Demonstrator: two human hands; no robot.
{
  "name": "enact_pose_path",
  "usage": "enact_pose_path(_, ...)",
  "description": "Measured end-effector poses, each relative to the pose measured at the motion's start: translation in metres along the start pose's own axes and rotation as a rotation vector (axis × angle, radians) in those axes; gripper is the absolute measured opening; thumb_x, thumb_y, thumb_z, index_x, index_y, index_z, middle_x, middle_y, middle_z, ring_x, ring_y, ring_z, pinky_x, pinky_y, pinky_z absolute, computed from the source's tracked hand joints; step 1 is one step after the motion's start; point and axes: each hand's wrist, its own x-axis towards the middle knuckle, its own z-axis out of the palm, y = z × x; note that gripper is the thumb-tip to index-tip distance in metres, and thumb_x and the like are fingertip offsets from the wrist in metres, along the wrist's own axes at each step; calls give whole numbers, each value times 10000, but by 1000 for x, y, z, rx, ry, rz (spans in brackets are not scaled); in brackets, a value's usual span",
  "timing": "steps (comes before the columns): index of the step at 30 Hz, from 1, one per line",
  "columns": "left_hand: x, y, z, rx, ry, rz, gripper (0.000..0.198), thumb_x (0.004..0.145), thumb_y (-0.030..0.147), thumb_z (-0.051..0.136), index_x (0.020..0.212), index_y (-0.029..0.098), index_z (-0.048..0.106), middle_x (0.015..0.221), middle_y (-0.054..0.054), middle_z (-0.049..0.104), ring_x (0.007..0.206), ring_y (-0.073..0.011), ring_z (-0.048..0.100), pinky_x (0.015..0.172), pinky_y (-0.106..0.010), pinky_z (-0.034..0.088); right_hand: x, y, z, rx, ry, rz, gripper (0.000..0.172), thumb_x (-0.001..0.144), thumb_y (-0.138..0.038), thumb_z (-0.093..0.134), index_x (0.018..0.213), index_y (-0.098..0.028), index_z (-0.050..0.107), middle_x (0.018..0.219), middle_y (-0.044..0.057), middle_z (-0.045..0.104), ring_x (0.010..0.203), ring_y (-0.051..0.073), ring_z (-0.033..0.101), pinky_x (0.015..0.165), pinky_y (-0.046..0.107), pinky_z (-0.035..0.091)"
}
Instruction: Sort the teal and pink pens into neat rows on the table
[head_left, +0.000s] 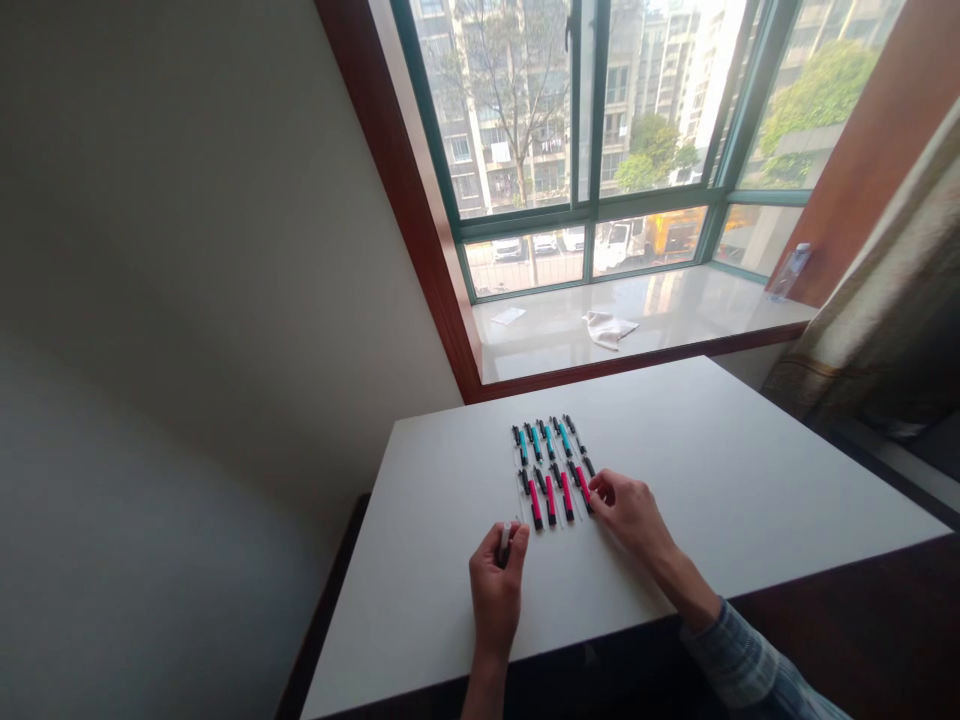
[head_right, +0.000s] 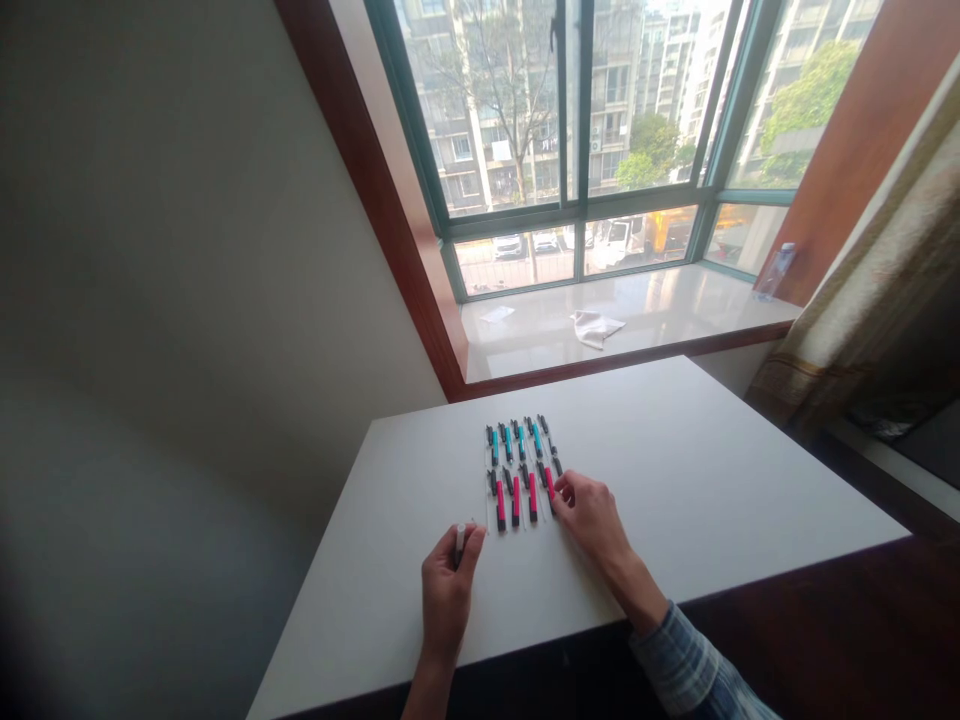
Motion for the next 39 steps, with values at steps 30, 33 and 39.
enact_pose_path(30,-9,22,2,117,-343,71,408,883,546,657,776,156,704,701,-28,623,657,-167,533,606,-239,404,-52,-55,4,205,-141,-561,173,994,-203,572,1085,-263,707,1060,61,722,986,214,673,863,354,576)
enact_pose_path(33,-9,20,1,112,-334,75,410,890,546,648,750,161,677,671,-20,596,633,-160,512,591,-238,396,-50,-59,3,188,-148,-545,166,997,-227,572,1091,-256,706,1054,66,721,976,219,673,861,359,574)
enact_pose_path(39,-10,21,2,112,-295,63,444,879,577,649,727,160,666,643,-13,562,617,-153,483,573,-232,389,-51,-62,7,216,-131,-500,159,982,-234,588,1092,-252,701,1041,64,722,968,217,683,852,347,575)
